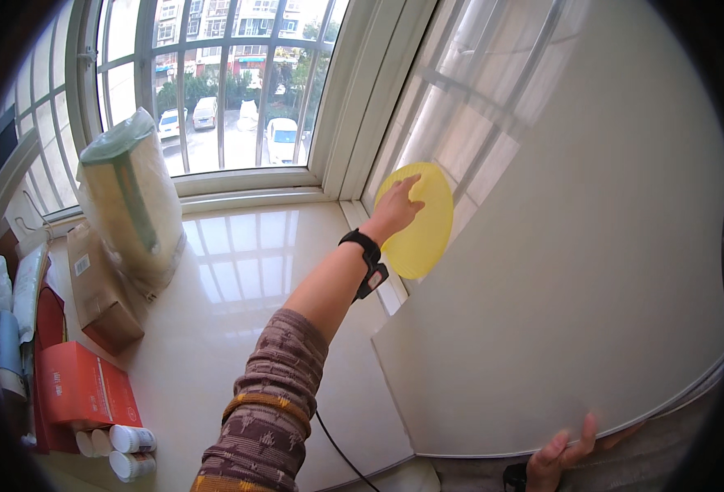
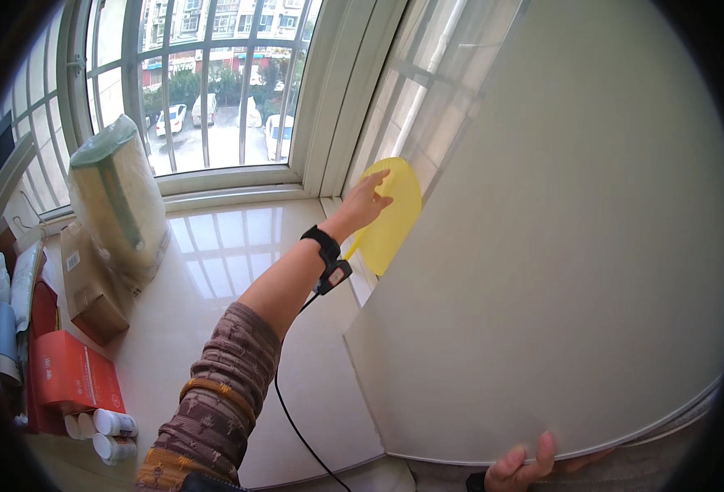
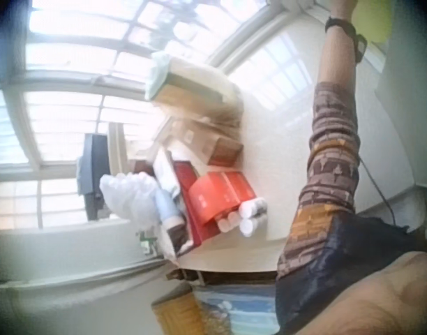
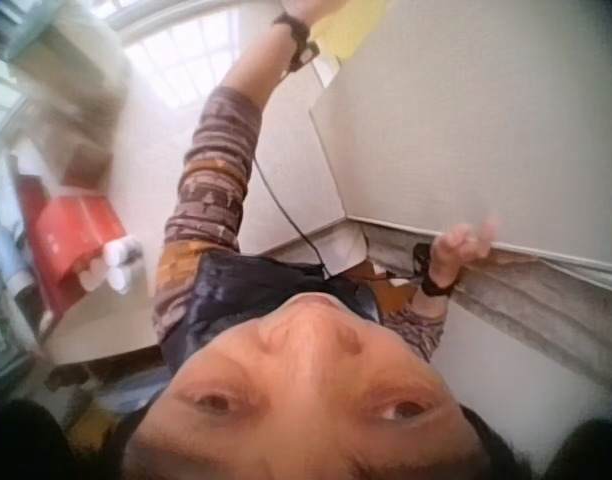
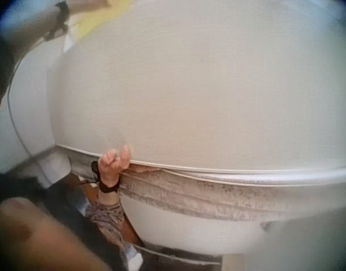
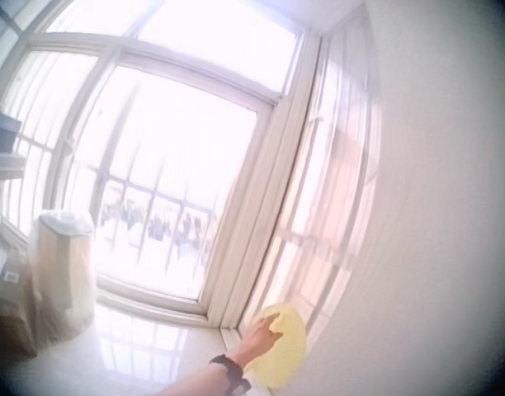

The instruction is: The person folds a striped blanket on a bed, then picks up a remote control and a small round cushion, placing them on the bed. The person also picks up a black eye mask and places it on the bed before moving to the window area.

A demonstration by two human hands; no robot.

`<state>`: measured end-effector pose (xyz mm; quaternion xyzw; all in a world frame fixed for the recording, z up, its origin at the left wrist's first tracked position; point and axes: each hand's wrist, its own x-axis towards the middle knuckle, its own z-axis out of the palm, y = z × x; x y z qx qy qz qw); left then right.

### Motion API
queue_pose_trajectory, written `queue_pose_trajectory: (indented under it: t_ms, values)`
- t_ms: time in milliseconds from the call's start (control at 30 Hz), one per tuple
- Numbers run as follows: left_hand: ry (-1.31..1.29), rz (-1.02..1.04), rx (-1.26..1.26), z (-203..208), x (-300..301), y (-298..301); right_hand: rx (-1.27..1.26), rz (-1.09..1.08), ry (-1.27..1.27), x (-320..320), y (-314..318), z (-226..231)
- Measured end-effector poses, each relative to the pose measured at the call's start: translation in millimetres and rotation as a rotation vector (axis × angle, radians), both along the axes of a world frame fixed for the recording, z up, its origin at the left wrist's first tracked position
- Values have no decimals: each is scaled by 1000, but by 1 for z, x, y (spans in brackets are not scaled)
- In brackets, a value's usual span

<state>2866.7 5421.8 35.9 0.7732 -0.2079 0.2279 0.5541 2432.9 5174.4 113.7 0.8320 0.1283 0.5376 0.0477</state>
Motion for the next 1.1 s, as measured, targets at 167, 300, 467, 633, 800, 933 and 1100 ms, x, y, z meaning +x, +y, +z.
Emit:
queue_pose_trajectory:
  t_ms: [167,300,467,633,800,933,1100]
  values:
    - [115,26,-69,-28,-25,17,39,-12,13,-5,8,7]
    - [233,-88,-163,-26,-73,36,26,-3,9,-4,10,7]
    - [331,-273,-374,13,-178,54,134,145,74,-3,8,8]
    - [145,-345,-540,34,-303,72,100,194,58,-6,7,10]
    - [143,-204,-524,17,-407,94,106,207,93,-14,14,20]
    - [275,-209,-632,-16,-475,102,192,287,206,-40,18,30]
    - [354,-101,-609,-49,-559,127,304,507,357,-95,18,20]
